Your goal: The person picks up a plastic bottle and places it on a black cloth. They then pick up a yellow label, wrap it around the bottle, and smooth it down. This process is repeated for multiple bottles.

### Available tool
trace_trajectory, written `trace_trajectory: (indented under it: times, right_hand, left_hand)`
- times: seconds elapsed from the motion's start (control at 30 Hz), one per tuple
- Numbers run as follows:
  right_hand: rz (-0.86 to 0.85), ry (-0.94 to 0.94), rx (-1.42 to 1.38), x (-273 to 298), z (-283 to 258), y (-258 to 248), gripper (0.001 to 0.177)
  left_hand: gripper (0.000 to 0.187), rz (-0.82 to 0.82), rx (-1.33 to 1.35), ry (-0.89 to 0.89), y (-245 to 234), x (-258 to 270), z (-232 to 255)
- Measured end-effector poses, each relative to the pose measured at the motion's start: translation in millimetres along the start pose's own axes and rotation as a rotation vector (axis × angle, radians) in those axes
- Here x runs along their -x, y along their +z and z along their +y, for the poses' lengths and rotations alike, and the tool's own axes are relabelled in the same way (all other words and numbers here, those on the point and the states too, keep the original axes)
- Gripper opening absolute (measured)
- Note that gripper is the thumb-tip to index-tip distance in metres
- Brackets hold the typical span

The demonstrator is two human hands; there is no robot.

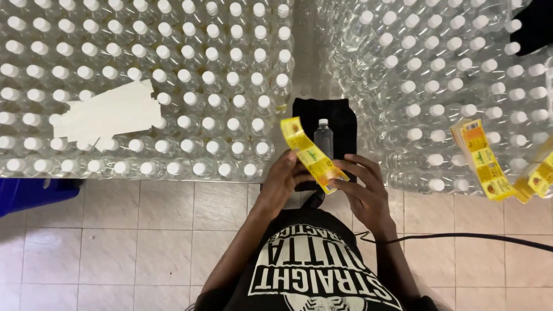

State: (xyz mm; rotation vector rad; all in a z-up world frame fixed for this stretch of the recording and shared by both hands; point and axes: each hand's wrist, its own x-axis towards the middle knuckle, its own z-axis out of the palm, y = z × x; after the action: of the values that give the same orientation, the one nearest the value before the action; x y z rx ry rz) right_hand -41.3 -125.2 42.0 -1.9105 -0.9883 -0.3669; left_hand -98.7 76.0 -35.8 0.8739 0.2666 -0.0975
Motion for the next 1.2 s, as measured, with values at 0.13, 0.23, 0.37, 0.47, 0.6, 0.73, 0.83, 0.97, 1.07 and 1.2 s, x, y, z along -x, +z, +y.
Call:
trace_trajectory:
  times: [0.13,0.23,0.37,0.47,0.6,0.73,0.83,0.97,1.07,1.2]
  right_hand:
    - [-0.050,0.040,0.027,27.8,22.0,-19.6,0.019]
    - [-0.028,0.209,-0.019,48.8,42.3,-26.4,0.020]
    - [0.169,0.762,-0.450,76.9,64.4,-17.8,0.043]
    - [0.163,1.026,-0.779,125.9,102.3,9.9,0.063]
    - [0.143,1.192,-1.021,153.1,122.7,40.1,0.072]
    - [0.379,1.478,-1.003,129.9,129.4,56.8,0.057]
    - [0.316,1.428,-0.864,145.0,145.4,70.1,0.049]
    - [0.273,1.447,-0.714,154.0,157.4,78.1,0.048]
    - [0.242,1.448,-0.653,157.0,158.6,79.1,0.049]
    - [0.252,1.451,-0.666,150.0,156.1,76.2,0.048]
  left_hand:
    - [0.059,0.187,0.157,-0.118,8.0,-16.3,-3.2]
    - [0.030,0.263,0.196,-0.132,11.4,-18.6,-18.5]
    - [0.037,0.287,0.054,-0.099,31.1,-22.8,-34.3]
    - [0.039,0.363,0.007,-0.081,34.2,-28.6,-62.4]
    - [0.038,0.458,-0.102,-0.076,11.7,-32.9,-119.4]
    - [0.043,0.470,-0.106,-0.104,-9.7,-35.6,-147.7]
    - [0.041,0.533,-0.086,-0.118,-7.1,-33.7,-148.5]
    - [0.044,0.653,-0.165,-0.123,-4.9,-36.0,-149.7]
    - [0.045,0.672,-0.239,-0.092,-9.0,-34.7,-156.5]
    - [0.046,0.689,-0.294,-0.074,-7.2,-35.7,-155.7]
